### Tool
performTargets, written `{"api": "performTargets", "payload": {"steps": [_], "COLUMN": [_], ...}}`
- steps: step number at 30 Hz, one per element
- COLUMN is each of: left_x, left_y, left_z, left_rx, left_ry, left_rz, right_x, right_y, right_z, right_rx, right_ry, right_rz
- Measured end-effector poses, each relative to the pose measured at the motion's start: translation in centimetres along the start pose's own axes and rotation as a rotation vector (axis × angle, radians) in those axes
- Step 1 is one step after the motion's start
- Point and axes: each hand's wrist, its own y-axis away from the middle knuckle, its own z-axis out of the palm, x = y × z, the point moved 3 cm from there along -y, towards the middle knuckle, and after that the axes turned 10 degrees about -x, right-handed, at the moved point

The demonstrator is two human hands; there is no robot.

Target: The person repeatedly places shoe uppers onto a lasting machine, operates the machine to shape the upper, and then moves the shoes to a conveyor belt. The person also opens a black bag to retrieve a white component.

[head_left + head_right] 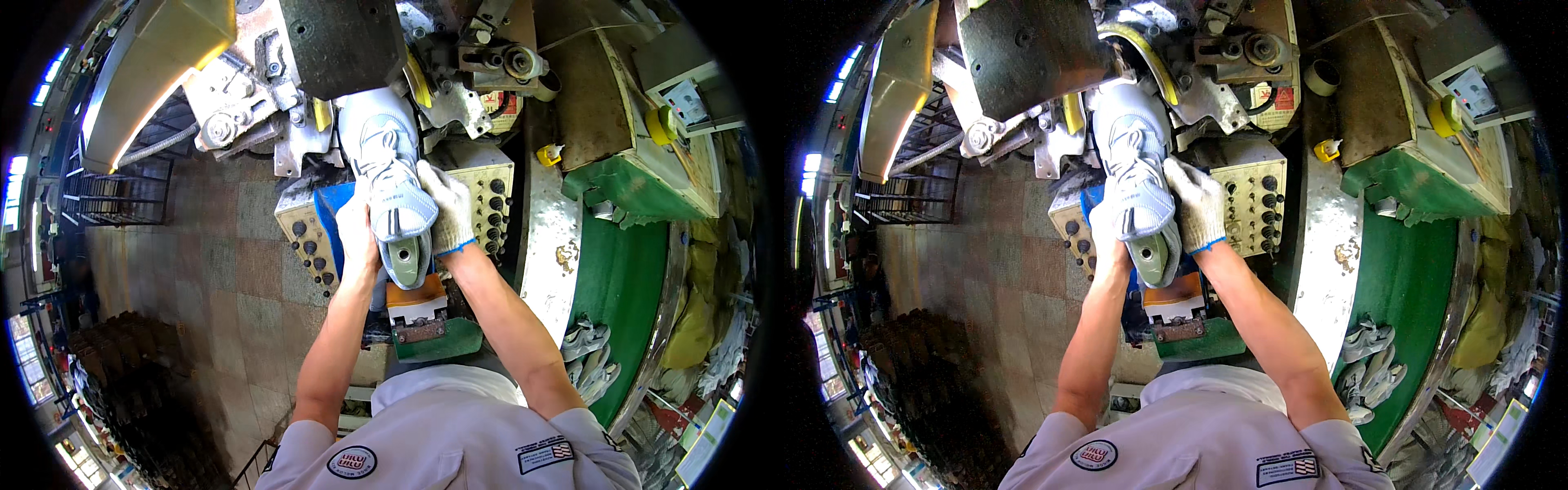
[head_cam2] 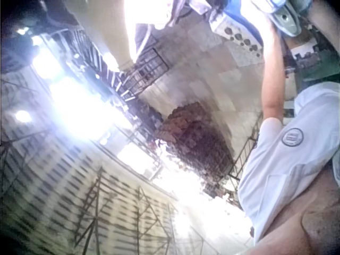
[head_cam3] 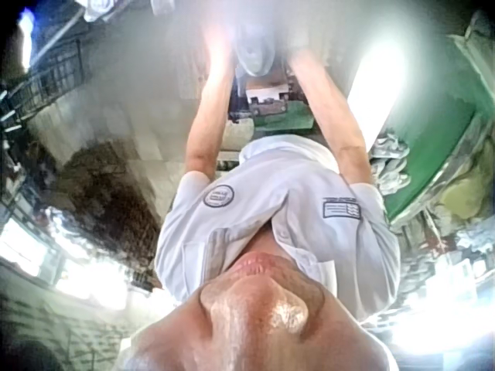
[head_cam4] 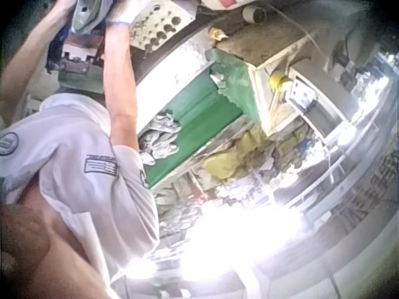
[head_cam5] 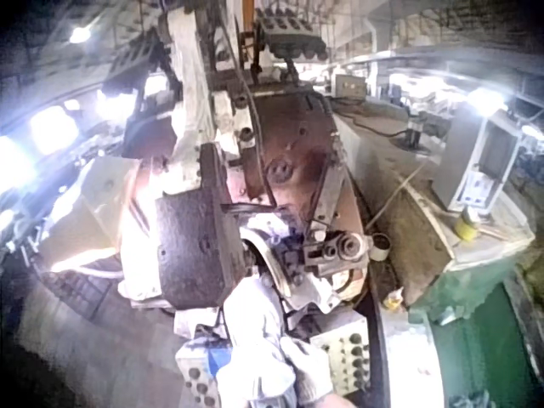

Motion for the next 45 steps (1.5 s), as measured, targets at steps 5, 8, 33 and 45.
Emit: {"api": "performTargets", "payload": {"steps": [5, 8, 33, 45], "left_x": [0.6, 0.7, -20.5, 1.7], "left_y": [0.0, -0.1, 12.3, 22.2], "left_z": [0.5, 0.3, -11.5, -5.7], "left_rx": [-0.025, -0.043, 0.212, 0.447], "left_ry": [-0.274, -0.268, -0.903, -1.238], "left_rz": [0.164, 0.190, -0.228, 0.010], "right_x": [0.4, -0.1, -2.2, -6.0], "right_y": [-0.2, -0.2, 16.0, 19.1], "right_z": [-0.7, -0.2, -17.1, -4.3], "right_rx": [-0.032, -0.040, 0.184, -0.142], "right_ry": [0.071, 0.128, 0.033, 0.432], "right_rz": [0.006, -0.065, 0.022, 0.055]}}
